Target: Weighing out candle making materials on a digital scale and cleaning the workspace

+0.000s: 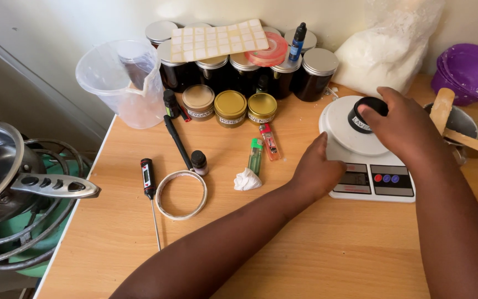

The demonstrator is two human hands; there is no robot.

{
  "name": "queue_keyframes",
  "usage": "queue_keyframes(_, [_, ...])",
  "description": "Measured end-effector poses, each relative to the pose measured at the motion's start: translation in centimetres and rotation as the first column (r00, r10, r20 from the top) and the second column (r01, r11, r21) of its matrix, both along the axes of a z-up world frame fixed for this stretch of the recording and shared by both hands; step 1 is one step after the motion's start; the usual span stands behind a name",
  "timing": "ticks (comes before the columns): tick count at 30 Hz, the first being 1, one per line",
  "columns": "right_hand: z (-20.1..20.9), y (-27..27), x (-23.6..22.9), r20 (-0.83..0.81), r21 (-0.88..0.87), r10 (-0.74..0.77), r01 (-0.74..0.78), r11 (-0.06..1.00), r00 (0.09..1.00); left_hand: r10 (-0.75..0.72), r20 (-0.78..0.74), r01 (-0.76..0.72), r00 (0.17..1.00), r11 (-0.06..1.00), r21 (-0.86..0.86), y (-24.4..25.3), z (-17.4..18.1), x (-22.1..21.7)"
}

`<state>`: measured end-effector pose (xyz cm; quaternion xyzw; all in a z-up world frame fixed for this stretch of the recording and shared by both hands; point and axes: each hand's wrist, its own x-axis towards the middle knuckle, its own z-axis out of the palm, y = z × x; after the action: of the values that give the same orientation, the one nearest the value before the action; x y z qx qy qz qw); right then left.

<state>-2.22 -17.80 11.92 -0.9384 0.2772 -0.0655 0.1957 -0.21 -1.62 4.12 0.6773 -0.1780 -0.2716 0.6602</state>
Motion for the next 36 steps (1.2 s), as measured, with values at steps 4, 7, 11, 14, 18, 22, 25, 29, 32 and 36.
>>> queue_keyframes(4, [-0.7, -0.6, 0.1, 0.021, 0.004, 0.032, -0.032, 0.999, 0.999, 0.013, 0.014, -0.013, 1.000, 1.000, -0.009, -0.4, -0.5, 0.0])
queue_keyframes(7, [-1.3, -1.3, 0.2, 0.050, -0.039, 0.102, -0.100, 0.994, 0.994, 0.007, 0.043, -0.007, 0.999, 1.000, -0.011, 0.0, -0.2, -0.1])
queue_keyframes(11, [-1.7, -2.1, 0.4, -0.006, -0.095, 0.081, -0.081, 0.992, 0.997, -0.004, -0.015, 0.003, 1.000, 0.999, -0.047, 0.8, 0.4, -0.6])
queue_keyframes(14, [-1.2, -1.9, 0.2, -0.004, -0.079, 0.084, -0.084, 0.993, 0.996, -0.002, -0.023, 0.001, 1.000, 0.999, -0.046, 1.6, 0.7, -0.9])
queue_keyframes(18, [-1.6, -2.7, 0.3, 0.011, -0.037, 0.051, -0.050, 0.998, 0.999, 0.013, -0.024, -0.014, 1.000, 0.999, -0.049, 3.2, 1.1, -1.7])
queue_keyframes(22, [-1.7, -2.9, 0.4, 0.008, -0.026, 0.048, -0.048, 0.999, 0.999, -0.020, -0.032, 0.027, 0.999, 0.974, 0.227, 3.7, -0.8, -2.3])
queue_keyframes(25, [-2.5, -3.9, 0.6, 0.014, -0.106, 0.108, -0.106, 0.989, 0.994, -0.023, 0.088, 0.003, 0.996, 0.975, 0.220, 4.6, -1.3, -3.6])
queue_keyframes(29, [-2.2, -3.4, 0.5, 0.008, -0.103, 0.100, -0.099, 0.990, 0.995, -0.003, 0.156, -0.022, 0.988, 0.986, 0.162, 5.7, -1.7, -4.9])
queue_keyframes(32, [-3.4, -5.1, 0.8, 0.018, -0.162, 0.127, -0.122, 0.979, 0.992, 0.020, 0.251, -0.046, 0.968, 0.994, 0.097, 5.8, -2.4, -4.9])
queue_keyframes(36, [-3.4, -4.6, 1.0, 0.002, -0.172, 0.082, -0.081, 0.982, 0.997, -0.007, 0.472, -0.038, 0.882, 0.996, 0.086, 6.1, -4.0, -4.1])
